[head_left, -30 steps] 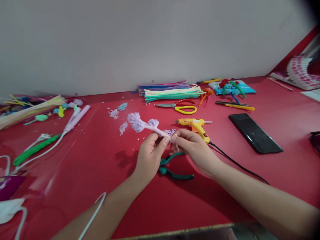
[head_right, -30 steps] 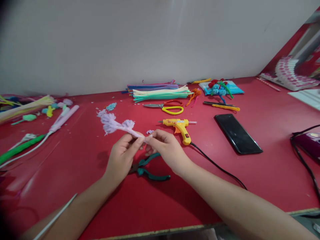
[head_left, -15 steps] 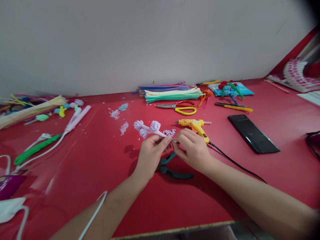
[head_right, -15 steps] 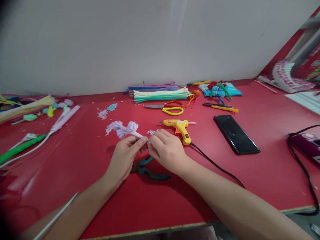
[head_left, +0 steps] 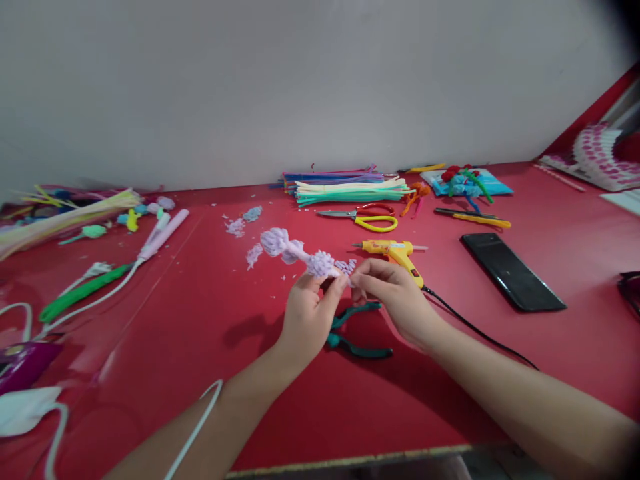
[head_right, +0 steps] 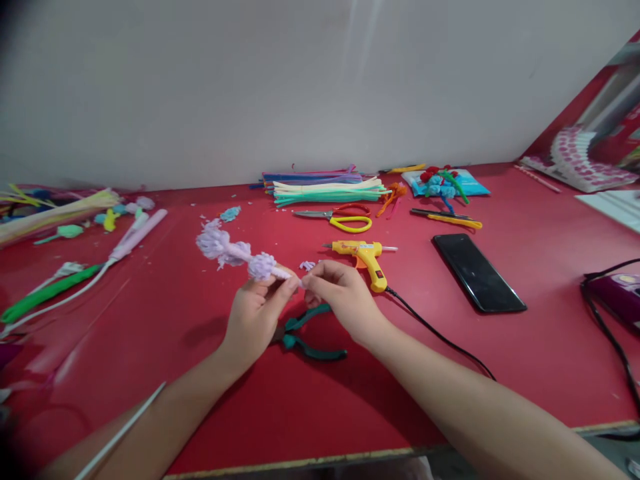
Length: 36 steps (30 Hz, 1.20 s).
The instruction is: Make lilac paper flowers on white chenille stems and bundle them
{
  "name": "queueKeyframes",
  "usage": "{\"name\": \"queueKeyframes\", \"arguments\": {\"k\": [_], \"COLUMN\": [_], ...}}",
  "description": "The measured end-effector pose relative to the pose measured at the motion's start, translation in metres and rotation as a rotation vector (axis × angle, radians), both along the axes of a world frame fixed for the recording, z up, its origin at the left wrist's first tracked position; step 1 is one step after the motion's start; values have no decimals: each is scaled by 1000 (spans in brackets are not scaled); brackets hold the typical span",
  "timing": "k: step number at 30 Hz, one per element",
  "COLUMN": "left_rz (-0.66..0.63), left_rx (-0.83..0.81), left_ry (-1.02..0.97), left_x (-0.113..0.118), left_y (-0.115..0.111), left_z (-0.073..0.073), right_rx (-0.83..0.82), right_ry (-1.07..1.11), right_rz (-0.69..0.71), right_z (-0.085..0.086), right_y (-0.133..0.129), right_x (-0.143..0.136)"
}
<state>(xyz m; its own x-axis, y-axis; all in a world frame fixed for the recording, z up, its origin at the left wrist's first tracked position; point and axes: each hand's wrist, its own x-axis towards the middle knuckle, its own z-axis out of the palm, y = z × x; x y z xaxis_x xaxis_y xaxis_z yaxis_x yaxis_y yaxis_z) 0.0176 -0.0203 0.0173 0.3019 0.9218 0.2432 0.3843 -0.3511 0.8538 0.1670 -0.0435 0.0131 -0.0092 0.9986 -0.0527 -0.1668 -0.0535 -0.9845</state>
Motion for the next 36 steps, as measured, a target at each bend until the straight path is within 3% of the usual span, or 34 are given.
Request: {"name": "queueKeyframes", "arguments": {"k": [5,11,15,18,23,26,28,31,36], "left_rz": [-1,-23,7,21,32,15,13,37,65], "left_rx": [190,156,152,69,-306,-482,-529,-515,-380], "left_ry": [91,88,101,58,-175,-411,-543,-598,-563], "left_x": [0,2,2,3,6,8,8,9,8], "left_y": [-3,-3,-1,0,2,2,2,2,1], "left_z": [-2,0,0,2,4,1,-2,-4,-2], "right_rx": [-255,-294,-247,-105,385,737,853,792,463], "right_ry": [404,466,340,150,-556,-941,-1056,-984,-614], "right_rz": [199,239,223,92,-136,-149,-125,-149,-143], "right_z": [-6,-5,-5,-6,-6,-6,-6,-3,-1], "right_y": [3,2,2,2,-1,-2,-2,-3,-7], "right_x": [3,6,5,2,4,7,8,5,-3]}}
